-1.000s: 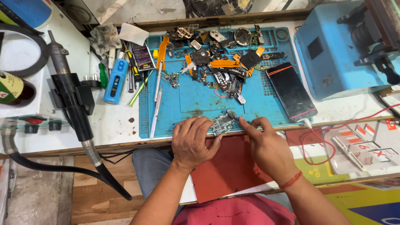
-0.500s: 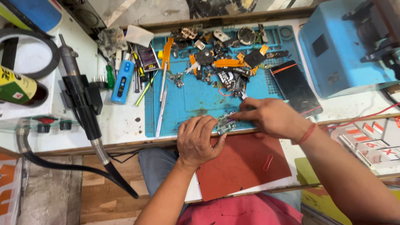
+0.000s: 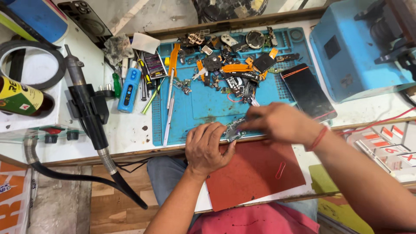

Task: The person cleans a small circuit board using a toothbrush, repeatedly brushing both sides of the board.

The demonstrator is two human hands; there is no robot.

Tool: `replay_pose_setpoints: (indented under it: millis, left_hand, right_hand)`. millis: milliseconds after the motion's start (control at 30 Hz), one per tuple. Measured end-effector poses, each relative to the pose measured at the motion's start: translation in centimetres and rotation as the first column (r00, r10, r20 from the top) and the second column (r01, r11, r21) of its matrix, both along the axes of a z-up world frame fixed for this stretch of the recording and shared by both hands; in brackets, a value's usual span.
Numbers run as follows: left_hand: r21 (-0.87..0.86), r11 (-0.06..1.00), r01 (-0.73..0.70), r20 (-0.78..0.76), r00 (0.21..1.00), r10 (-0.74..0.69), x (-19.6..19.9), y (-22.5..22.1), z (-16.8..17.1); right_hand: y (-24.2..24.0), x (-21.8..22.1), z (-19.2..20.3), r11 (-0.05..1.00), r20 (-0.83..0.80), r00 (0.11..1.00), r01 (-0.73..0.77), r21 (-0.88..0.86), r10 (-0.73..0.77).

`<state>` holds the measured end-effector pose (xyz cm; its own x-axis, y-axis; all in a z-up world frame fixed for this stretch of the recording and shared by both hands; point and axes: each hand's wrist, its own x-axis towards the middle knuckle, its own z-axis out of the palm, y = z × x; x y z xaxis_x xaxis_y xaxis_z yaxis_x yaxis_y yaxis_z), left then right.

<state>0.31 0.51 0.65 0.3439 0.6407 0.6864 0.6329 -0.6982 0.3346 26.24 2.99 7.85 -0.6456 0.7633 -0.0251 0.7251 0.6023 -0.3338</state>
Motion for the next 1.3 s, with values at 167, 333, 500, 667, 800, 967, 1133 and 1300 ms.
replay_pose_setpoints:
  millis: [167,333,500,667,800,967,1133,1300]
  left_hand:
    - [-0.006,1.000,0.005,-0.014,1.000,-0.005,-0.3,-0.3,-0.4]
    - [-0.021,1.000,-0.005,-0.026,1.000,0.004,-0.1,-0.1,-0.2]
    - [0.000,1.000,-0.007,-0.025,1.000,0.007,0.0,0.0,0.0]
    - [0.002,1.000,-0.012,-0.034,0.999,0.012,0.0,-0.2,-0.2]
    - [0.003,1.000,-0.003,-0.022,1.000,0.003,0.1,-0.2,0.0]
    - [0.006,1.000,0.003,-0.028,1.000,-0.003,-0.1,-0.2,0.1]
    - [-0.008,1.000,-0.013,-0.033,0.999,0.012,0.0,-0.4,-0.1]
    - [-0.018,1.000,-0.013,-0.030,0.999,0.013,-0.2,-0.5,-0.1]
  right_hand:
    - [1.8,1.4,0.4,0.993,0.134,0.984,0.117,0.006,-0.117]
    - [1.9,1.3,0.7,0.995,0.014,0.995,-0.096,0.041,0.096]
    - [1.9,1.9,0.6,0.992,0.004,0.993,-0.115,0.047,0.115]
    - [2.2,2.5,0.3,0.999,0.089,0.996,-0.012,0.050,0.008]
    - [0.0,0.8,-0.3,0.986,0.020,0.994,-0.106,0.128,0.105]
    - [-0.6,-0.3,-0.6,0.997,-0.032,0.997,-0.064,0.040,0.066]
    - [-0.8,-1.0,0.0,0.997,0.079,0.994,0.080,0.011,-0.080]
    - [-2.7,-2.5,0.6,0.975,0.185,0.959,0.222,-0.024,-0.214]
